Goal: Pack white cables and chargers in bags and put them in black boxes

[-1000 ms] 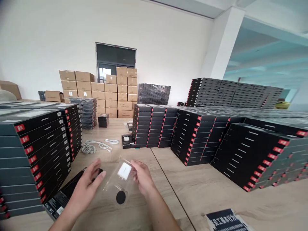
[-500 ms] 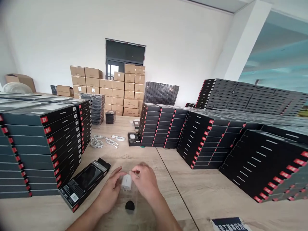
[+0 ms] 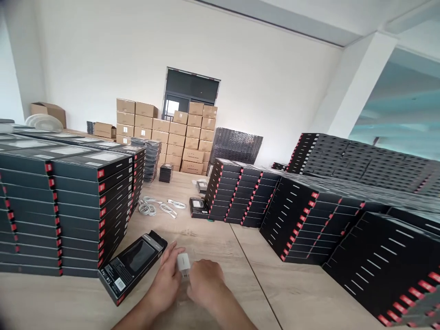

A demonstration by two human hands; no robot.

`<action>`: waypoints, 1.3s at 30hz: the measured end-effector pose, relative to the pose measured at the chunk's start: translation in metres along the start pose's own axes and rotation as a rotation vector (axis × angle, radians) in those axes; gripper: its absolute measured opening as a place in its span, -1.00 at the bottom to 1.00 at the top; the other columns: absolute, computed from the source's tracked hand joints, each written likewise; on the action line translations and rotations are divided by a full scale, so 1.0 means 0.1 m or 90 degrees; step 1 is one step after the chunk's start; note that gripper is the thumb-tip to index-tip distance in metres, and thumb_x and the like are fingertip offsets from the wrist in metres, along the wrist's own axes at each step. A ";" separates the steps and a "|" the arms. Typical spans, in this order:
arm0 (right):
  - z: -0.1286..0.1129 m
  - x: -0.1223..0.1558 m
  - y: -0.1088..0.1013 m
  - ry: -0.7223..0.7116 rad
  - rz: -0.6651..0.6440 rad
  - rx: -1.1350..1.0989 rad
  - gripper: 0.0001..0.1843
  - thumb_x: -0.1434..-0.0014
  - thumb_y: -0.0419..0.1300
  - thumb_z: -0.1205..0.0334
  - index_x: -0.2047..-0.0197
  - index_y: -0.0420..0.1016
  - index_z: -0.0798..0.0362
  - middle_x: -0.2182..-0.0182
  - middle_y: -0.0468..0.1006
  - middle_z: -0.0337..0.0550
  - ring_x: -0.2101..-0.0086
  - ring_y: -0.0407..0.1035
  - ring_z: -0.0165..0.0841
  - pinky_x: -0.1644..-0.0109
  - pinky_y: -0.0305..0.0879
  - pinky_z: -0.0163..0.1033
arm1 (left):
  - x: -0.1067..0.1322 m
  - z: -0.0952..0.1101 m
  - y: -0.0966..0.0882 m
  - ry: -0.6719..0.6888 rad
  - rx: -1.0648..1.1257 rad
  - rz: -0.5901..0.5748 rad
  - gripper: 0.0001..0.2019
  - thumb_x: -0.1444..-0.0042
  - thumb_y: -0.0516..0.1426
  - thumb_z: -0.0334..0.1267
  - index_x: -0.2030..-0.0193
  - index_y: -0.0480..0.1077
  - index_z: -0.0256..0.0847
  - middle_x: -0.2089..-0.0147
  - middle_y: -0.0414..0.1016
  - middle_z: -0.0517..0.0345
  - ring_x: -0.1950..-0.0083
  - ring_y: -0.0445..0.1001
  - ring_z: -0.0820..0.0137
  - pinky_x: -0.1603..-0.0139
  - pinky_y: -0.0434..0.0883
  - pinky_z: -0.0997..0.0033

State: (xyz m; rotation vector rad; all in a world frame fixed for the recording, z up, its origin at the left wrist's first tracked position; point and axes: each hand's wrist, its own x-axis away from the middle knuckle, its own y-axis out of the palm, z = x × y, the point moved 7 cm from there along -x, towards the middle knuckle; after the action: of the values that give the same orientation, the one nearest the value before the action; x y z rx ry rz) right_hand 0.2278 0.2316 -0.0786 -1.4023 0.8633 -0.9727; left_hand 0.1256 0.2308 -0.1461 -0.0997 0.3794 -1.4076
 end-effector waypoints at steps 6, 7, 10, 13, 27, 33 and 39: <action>0.22 -0.08 -0.06 -0.067 -0.095 -0.239 -0.80 0.06 0.21 0.29 0.67 0.44 0.07 0.73 0.35 -0.33 0.65 0.19 -0.45 0.56 -0.07 -0.35 | -0.05 0.02 -0.03 -0.012 0.006 -0.004 -0.35 0.19 -0.03 -0.58 -0.13 0.39 -0.31 -0.40 0.14 -0.07 -0.45 -0.03 0.27 -0.46 -0.10 0.26; 0.28 -0.19 -0.11 -0.062 -0.089 -0.276 -0.76 0.02 0.21 0.23 0.67 0.44 0.07 0.74 0.32 -0.33 0.66 0.17 -0.46 0.57 -0.07 -0.34 | -0.05 0.03 -0.03 -0.011 0.007 -0.006 -0.34 0.20 -0.03 -0.58 -0.13 0.40 -0.30 -0.39 0.17 -0.05 -0.45 -0.01 0.28 -0.46 -0.10 0.26; 0.39 -0.71 -0.28 -0.035 0.000 -0.339 -0.67 -0.14 0.14 0.13 0.59 0.47 0.09 0.70 0.37 -0.30 0.63 0.23 -0.43 0.55 0.04 -0.35 | -0.07 0.03 0.00 -0.011 0.017 -0.013 -0.33 0.26 -0.03 -0.60 -0.07 0.45 -0.25 -0.36 0.22 -0.01 -0.43 0.03 0.26 -0.46 -0.09 0.24; 0.32 -1.39 -0.28 -0.031 0.075 -0.340 -0.67 -0.28 0.00 0.22 0.41 0.50 0.10 0.54 0.49 -0.24 0.47 0.40 -0.39 0.39 0.25 -0.35 | -0.12 -0.02 0.03 -0.017 0.038 0.001 -0.33 0.36 -0.02 -0.61 0.04 0.51 -0.20 -0.30 0.32 0.02 -0.40 0.11 0.20 -0.44 -0.02 0.16; 0.27 -2.42 -0.13 -0.028 0.173 -0.413 -0.74 -0.30 0.15 0.09 0.15 0.49 0.14 0.26 0.55 -0.15 0.32 0.47 -0.35 0.23 0.44 -0.18 | -0.13 -0.20 0.05 -0.082 0.140 0.088 -0.21 0.22 0.05 -0.51 -0.30 0.16 -0.36 -0.37 0.18 -0.14 -0.44 0.02 0.14 -0.45 -0.08 0.23; 0.59 -1.16 -0.71 -0.159 0.265 -0.462 -0.67 -0.21 0.11 -0.02 0.29 0.55 0.05 0.35 0.60 -0.15 0.31 0.46 -0.28 0.22 0.35 -0.23 | -0.06 0.14 -0.53 -0.076 0.273 0.261 -0.39 -0.20 0.04 -0.09 -0.34 -0.02 -0.20 -0.28 0.26 -0.15 -0.16 0.38 0.22 -0.06 0.38 0.31; 0.51 -0.17 -0.57 -0.154 0.309 -0.664 -0.75 -0.13 0.25 0.00 0.29 0.57 0.02 0.40 0.55 -0.17 0.36 0.40 -0.30 0.24 0.33 -0.24 | -0.05 0.37 -0.18 -0.100 0.402 -0.112 -0.50 -0.05 0.09 0.27 0.23 0.31 -0.20 0.25 0.50 0.08 0.57 0.44 0.47 0.76 0.03 0.58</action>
State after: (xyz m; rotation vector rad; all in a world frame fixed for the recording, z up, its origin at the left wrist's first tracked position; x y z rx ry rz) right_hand 0.2663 0.2701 -0.0221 -1.9556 1.5299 0.0941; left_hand 0.1194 0.2270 -0.1048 0.2770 -0.2180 -1.6220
